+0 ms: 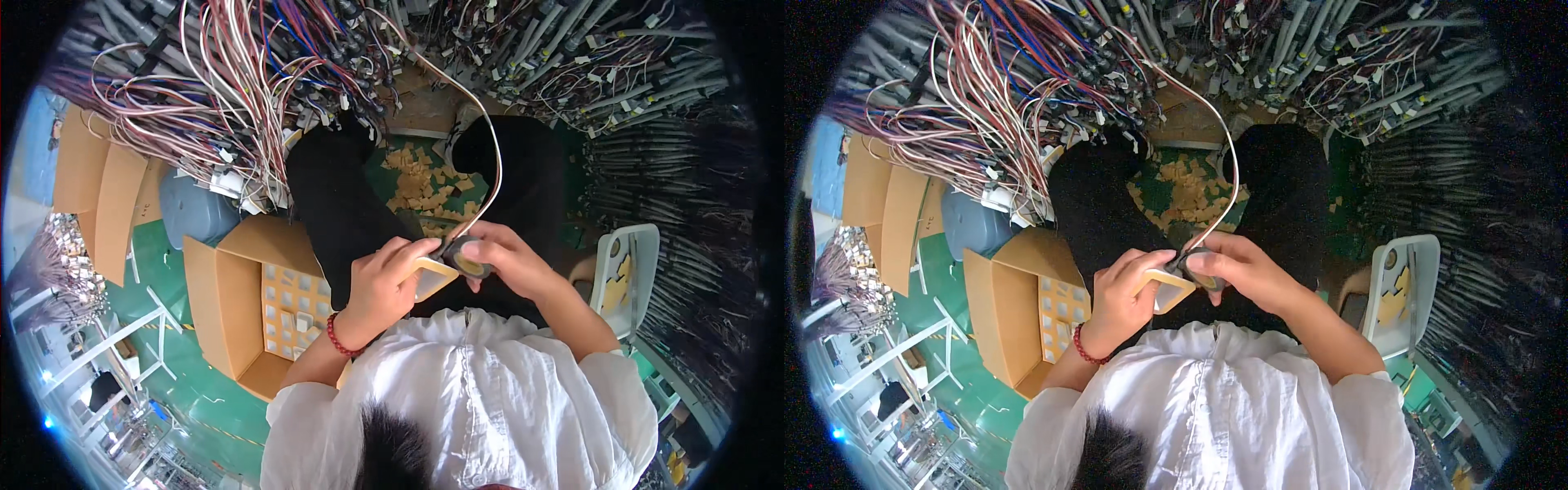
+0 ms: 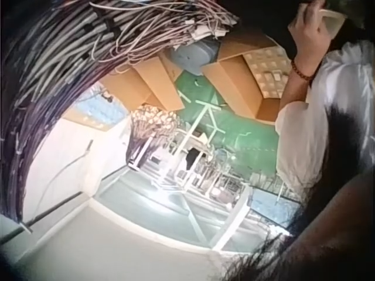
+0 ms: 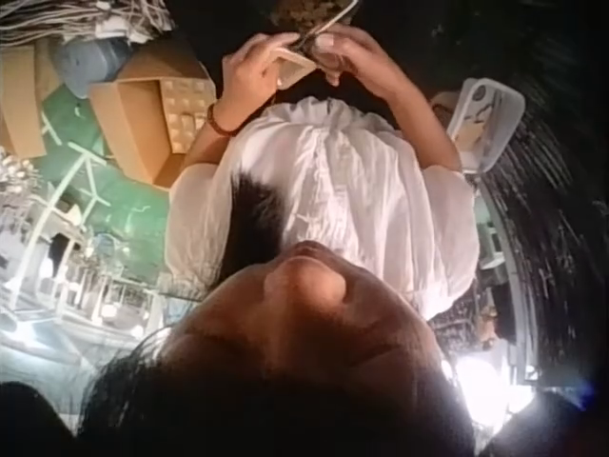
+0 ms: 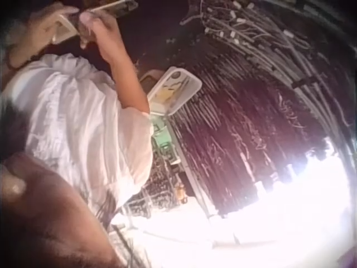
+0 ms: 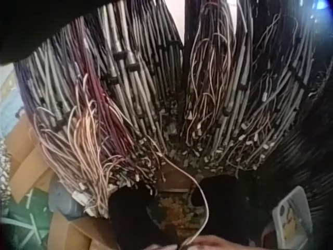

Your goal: Assembling wiring harnesses by attaching components and securing them with electrical tape in a factory setting.

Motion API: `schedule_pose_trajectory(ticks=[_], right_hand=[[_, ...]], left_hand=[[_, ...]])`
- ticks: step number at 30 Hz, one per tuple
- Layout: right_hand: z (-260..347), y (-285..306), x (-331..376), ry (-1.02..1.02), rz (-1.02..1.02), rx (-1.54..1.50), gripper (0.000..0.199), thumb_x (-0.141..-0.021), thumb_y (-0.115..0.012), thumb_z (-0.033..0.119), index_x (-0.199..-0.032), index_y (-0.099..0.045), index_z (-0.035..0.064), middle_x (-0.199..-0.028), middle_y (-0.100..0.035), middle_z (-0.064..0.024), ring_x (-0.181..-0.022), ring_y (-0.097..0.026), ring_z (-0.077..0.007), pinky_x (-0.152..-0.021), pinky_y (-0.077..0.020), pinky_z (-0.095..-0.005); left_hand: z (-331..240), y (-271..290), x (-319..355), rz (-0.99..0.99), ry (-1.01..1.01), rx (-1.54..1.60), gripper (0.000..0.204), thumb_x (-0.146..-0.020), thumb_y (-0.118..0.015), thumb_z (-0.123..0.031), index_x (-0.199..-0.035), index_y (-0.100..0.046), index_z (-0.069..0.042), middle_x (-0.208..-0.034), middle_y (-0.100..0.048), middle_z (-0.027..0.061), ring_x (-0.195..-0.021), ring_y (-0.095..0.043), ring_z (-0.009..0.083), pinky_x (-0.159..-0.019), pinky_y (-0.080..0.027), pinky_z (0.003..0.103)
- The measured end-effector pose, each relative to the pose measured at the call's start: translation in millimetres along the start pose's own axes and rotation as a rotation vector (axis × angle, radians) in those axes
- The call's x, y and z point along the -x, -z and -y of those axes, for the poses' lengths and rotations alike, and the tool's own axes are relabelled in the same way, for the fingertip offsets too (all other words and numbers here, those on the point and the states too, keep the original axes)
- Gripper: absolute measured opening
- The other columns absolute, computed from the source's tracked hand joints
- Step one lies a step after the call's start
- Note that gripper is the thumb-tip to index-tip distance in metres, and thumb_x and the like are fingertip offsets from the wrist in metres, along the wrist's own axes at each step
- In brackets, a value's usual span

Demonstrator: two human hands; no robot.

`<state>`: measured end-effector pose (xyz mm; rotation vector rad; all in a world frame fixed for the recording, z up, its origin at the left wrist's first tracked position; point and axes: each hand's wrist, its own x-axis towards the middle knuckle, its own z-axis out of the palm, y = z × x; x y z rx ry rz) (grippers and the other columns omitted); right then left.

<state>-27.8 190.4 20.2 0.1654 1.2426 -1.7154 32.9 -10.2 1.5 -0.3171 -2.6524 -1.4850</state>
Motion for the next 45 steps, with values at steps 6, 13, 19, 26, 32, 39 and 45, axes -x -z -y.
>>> schedule_pose_trajectory(ticks=[6, 13, 19, 26, 32, 39, 45], right_hand=[[-17.8, 13.7, -4.3, 0.302, -0.046, 0.269, 0.020, -0.077, -0.057, 0.005, -0.097, -0.060, 0.0001, -0.101, -0.059, -0.0085, -0.093, -0.057, -0.0155, -0.081, -0.0450, -0.0270], [-28.2, 8.4, -10.8, 0.277, -0.207, 0.436, 0.014, -0.082, -0.053, 0.003, -0.091, -0.062, -0.0041, -0.097, -0.058, -0.0090, -0.071, -0.055, -0.0137, -0.058, -0.0460, -0.0262], [-9.0, 1.6, 3.2, 0.121, -0.199, 0.570, 0.014, -0.079, -0.052, 0.004, -0.080, -0.062, -0.0052, -0.079, -0.058, -0.0092, -0.060, -0.051, -0.0132, -0.056, -0.0422, -0.0245], [18.6, 1.5, 35.5, 0.063, 0.154, 0.213, 0.009, -0.069, -0.062, 0.001, -0.070, -0.063, -0.0076, -0.067, -0.058, -0.0177, -0.058, -0.058, -0.0211, -0.055, -0.0473, -0.0299], [-18.8, 49.3, 22.8, 0.412, -0.500, 0.392, 0.007, -0.084, -0.056, 0.001, -0.084, -0.062, -0.0034, -0.099, -0.056, -0.0085, -0.085, -0.057, -0.0157, -0.077, -0.0472, -0.0287], [-63.4, 66.0, 17.6, 0.405, -0.483, 0.211, 0.007, -0.084, -0.058, 0.002, -0.086, -0.064, -0.0010, -0.100, -0.058, -0.0081, -0.086, -0.057, -0.0149, -0.073, -0.0484, -0.0279], [-57.0, 60.8, 2.4, 0.499, -0.465, 0.575, 0.006, -0.079, -0.063, 0.002, -0.083, -0.067, 0.0000, -0.099, -0.057, -0.0108, -0.086, -0.057, -0.0197, -0.071, -0.0455, -0.0287]], left_hand=[[-2.9, -9.4, 2.3, 0.075, 0.034, 0.153, 0.034, -0.073, -0.060, 0.002, -0.105, -0.060, -0.010, -0.092, -0.063, 0.0096, -0.077, -0.065, 0.0289, -0.062, -0.052, 0.037], [8.1, -24.4, 21.1, -0.081, -0.037, -0.073, 0.015, -0.077, -0.059, -0.010, -0.090, -0.053, -0.007, -0.080, -0.062, 0.0073, -0.068, -0.065, 0.0250, -0.055, -0.050, 0.036], [29.1, -37.9, 19.6, -0.112, -0.243, -0.219, 0.012, -0.079, -0.058, -0.021, -0.086, -0.055, -0.012, -0.075, -0.054, 0.0018, -0.069, -0.063, 0.0210, -0.053, -0.049, 0.033], [90.5, 38.6, 5.9, -0.474, 0.172, -0.104, 0.020, -0.077, -0.059, 0.002, -0.096, -0.062, -0.005, -0.089, -0.066, 0.0143, -0.079, -0.066, 0.0321, -0.069, -0.055, 0.036], [60.4, -45.0, -38.0, 0.113, -0.049, 0.089, 0.090, -0.074, -0.073, -0.014, -0.144, -0.018, -0.003, -0.145, -0.028, 0.0231, -0.131, -0.033, 0.0384, -0.105, -0.033, 0.044], [82.1, -3.7, -71.9, -0.292, 0.192, 0.115, 0.028, -0.085, -0.065, -0.010, -0.111, -0.061, -0.003, -0.110, -0.065, 0.0139, -0.101, -0.063, 0.0262, -0.087, -0.049, 0.033], [89.7, 69.7, -98.4, -1.026, 0.007, -0.100, 0.010, -0.081, -0.067, 0.002, -0.088, -0.063, -0.002, -0.087, -0.059, 0.0043, -0.065, -0.055, 0.0101, -0.059, -0.045, 0.023]])
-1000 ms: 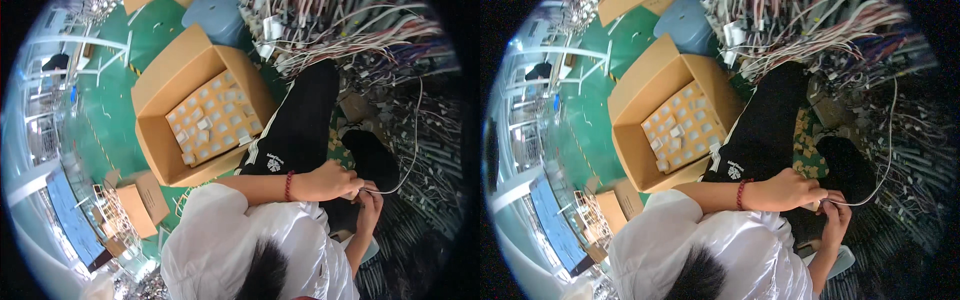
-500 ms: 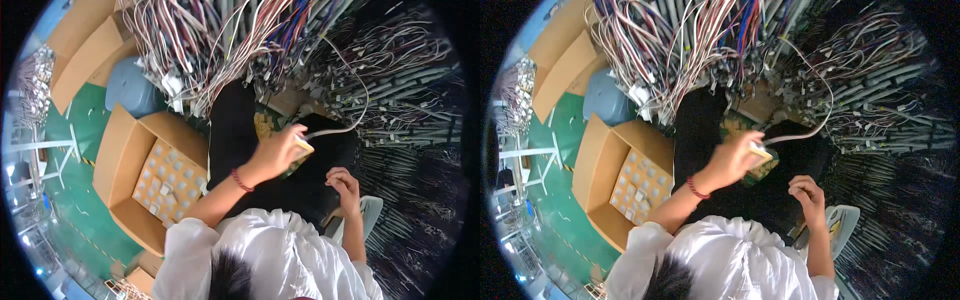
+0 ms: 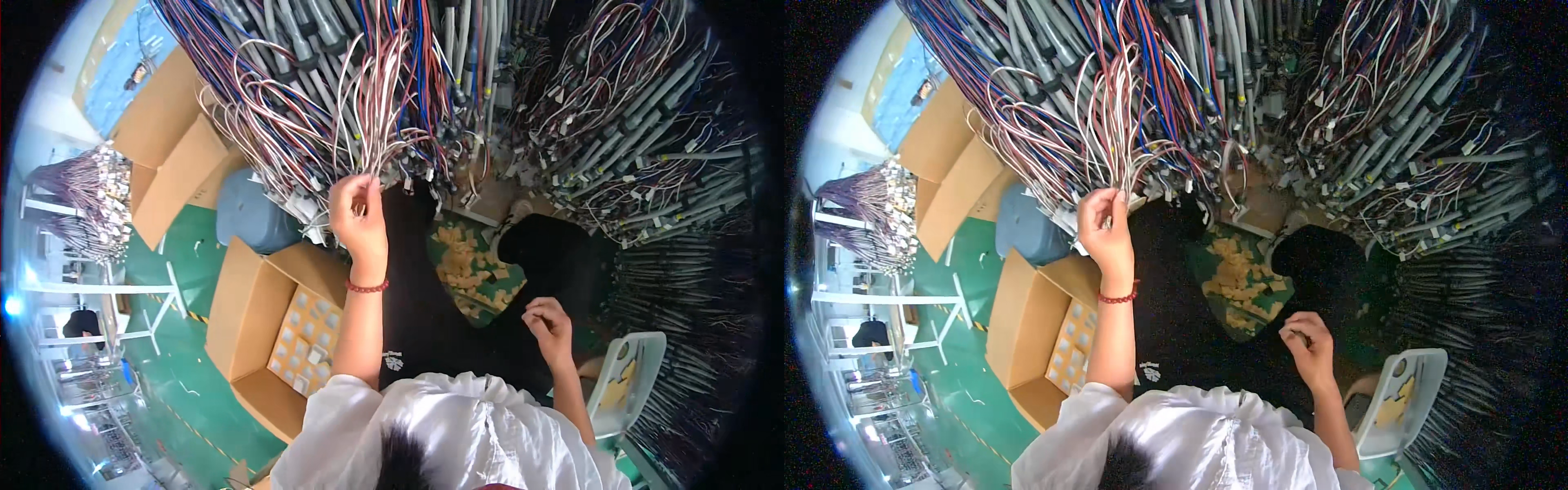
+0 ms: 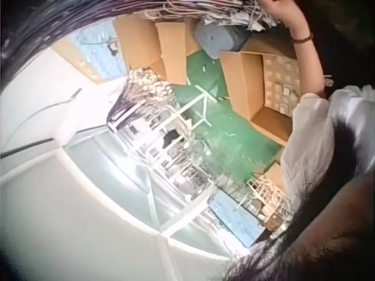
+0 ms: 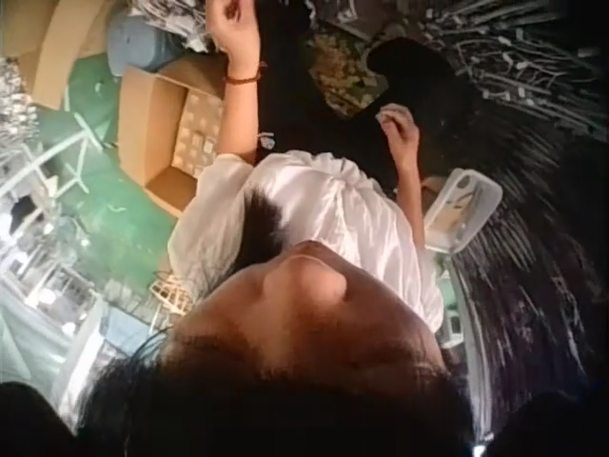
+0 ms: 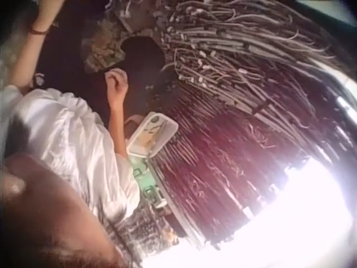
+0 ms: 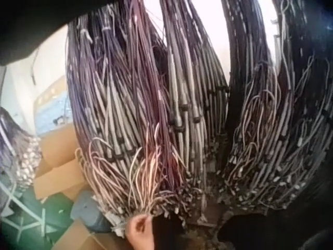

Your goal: Assembling wiring harnesses by attaching components and securing them with electrical tape in a factory setting.

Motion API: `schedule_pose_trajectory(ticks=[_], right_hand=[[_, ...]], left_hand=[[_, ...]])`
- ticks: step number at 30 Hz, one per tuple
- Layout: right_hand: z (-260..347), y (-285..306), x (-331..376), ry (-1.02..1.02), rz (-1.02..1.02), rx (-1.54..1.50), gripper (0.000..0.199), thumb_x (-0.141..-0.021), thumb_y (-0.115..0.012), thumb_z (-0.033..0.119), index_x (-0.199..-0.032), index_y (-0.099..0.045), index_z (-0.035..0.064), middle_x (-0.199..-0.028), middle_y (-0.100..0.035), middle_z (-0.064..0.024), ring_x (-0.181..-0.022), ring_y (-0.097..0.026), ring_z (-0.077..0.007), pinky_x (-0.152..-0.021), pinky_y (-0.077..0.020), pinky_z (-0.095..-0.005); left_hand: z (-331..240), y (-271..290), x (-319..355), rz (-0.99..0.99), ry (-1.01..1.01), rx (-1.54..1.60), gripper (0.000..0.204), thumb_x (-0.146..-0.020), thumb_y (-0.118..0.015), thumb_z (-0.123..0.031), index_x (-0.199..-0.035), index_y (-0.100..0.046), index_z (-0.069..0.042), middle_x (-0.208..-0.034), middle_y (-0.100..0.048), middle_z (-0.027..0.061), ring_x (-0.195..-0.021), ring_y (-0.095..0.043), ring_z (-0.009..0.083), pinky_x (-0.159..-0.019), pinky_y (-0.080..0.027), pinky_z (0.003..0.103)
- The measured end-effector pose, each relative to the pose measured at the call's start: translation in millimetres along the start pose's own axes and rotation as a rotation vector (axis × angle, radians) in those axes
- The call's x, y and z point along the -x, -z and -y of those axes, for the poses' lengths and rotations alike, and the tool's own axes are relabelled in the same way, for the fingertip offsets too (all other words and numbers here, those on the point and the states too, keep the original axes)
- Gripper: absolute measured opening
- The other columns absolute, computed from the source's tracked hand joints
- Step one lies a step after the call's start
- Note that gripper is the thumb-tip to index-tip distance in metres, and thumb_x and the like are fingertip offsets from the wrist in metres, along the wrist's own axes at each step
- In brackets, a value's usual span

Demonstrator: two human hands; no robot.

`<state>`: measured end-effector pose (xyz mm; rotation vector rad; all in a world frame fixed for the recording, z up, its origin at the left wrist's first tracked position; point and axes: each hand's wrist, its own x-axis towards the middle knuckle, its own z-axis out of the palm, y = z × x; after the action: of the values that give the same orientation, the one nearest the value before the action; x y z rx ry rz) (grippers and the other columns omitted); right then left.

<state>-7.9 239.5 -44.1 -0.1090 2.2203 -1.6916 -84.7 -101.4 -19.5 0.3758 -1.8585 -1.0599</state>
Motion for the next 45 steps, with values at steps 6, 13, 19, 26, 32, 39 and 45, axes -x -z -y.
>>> schedule_pose_trajectory(ticks=[6, 13, 19, 26, 32, 39, 45], right_hand=[[9.2, 8.0, -13.6, 0.470, -0.479, 0.737, 0.013, -0.073, -0.068, 0.001, -0.085, -0.064, 0.0045, -0.097, -0.051, -0.0132, -0.085, -0.049, -0.0302, -0.069, -0.0430, -0.0383], [-26.5, 8.6, -16.8, 0.476, -0.578, 0.929, 0.020, -0.068, -0.072, 0.006, -0.087, -0.065, 0.0088, -0.092, -0.049, -0.0099, -0.083, -0.047, -0.0291, -0.071, -0.0415, -0.0402], [-25.4, 22.4, -18.4, 0.433, -0.658, 0.975, 0.019, -0.070, -0.071, 0.002, -0.087, -0.066, 0.0087, -0.086, -0.048, -0.0093, -0.079, -0.047, -0.0279, -0.068, -0.0402, -0.0403], [-25.6, 17.9, -15.5, 0.434, -0.662, 0.952, 0.020, -0.069, -0.072, 0.004, -0.086, -0.064, 0.0093, -0.085, -0.051, -0.0081, -0.082, -0.049, -0.0276, -0.071, -0.0403, -0.0400], [-24.4, 14.2, -9.8, 0.396, -0.641, 0.957, 0.020, -0.069, -0.070, 0.006, -0.088, -0.064, 0.0102, -0.088, -0.052, -0.0080, -0.089, -0.049, -0.0280, -0.078, -0.0393, -0.0413], [1.4, 10.3, 3.2, 0.279, -0.520, 1.038, 0.035, -0.067, -0.070, 0.016, -0.102, -0.064, 0.0105, -0.097, -0.049, -0.0109, -0.092, -0.047, -0.0301, -0.084, -0.0361, -0.0447], [69.8, -32.5, -27.0, 0.379, -0.188, 0.187, 0.029, -0.083, -0.062, 0.015, -0.110, -0.063, 0.0026, -0.106, -0.057, -0.0136, -0.097, -0.054, -0.0271, -0.090, -0.0397, -0.0364]], left_hand=[[-0.9, -15.3, -1.7, 0.141, -0.418, -0.504, 0.027, -0.074, -0.075, -0.012, -0.100, -0.069, -0.017, -0.075, -0.054, 0.0034, -0.058, -0.055, 0.0236, -0.051, -0.044, 0.034], [9.0, -49.8, -14.7, 0.058, -0.266, -0.464, 0.012, -0.077, -0.071, -0.010, -0.089, -0.070, -0.013, -0.073, -0.055, 0.0041, -0.054, -0.056, 0.0221, -0.049, -0.044, 0.033], [-0.6, -56.4, -14.8, 0.184, -0.316, -0.499, 0.024, -0.079, -0.071, -0.013, -0.103, -0.066, -0.015, -0.078, -0.056, 0.0036, -0.063, -0.059, 0.0226, -0.053, -0.047, 0.033], [-6.5, -31.1, 3.1, 0.378, -0.351, -0.493, 0.015, -0.085, -0.065, -0.018, -0.085, -0.060, -0.004, -0.089, -0.057, 0.0090, -0.088, -0.055, 0.0286, -0.074, -0.043, 0.038], [9.6, 38.4, 34.3, 0.673, -0.022, -0.309, 0.012, -0.090, -0.055, -0.008, -0.101, -0.059, -0.004, -0.088, -0.062, 0.0136, -0.076, -0.058, 0.0316, -0.074, -0.048, 0.042], [-38.3, 92.9, 48.3, 0.625, 0.508, 0.121, 0.028, -0.100, -0.041, -0.022, -0.109, -0.060, -0.003, -0.064, -0.037, -0.0064, -0.055, -0.032, 0.0021, -0.049, -0.026, 0.019], [-93.7, 65.2, 68.7, 0.903, 0.300, 0.007, 0.021, -0.098, -0.045, -0.018, -0.103, -0.058, -0.003, -0.071, -0.057, 0.0129, -0.063, -0.060, 0.0252, -0.056, -0.045, 0.033]])
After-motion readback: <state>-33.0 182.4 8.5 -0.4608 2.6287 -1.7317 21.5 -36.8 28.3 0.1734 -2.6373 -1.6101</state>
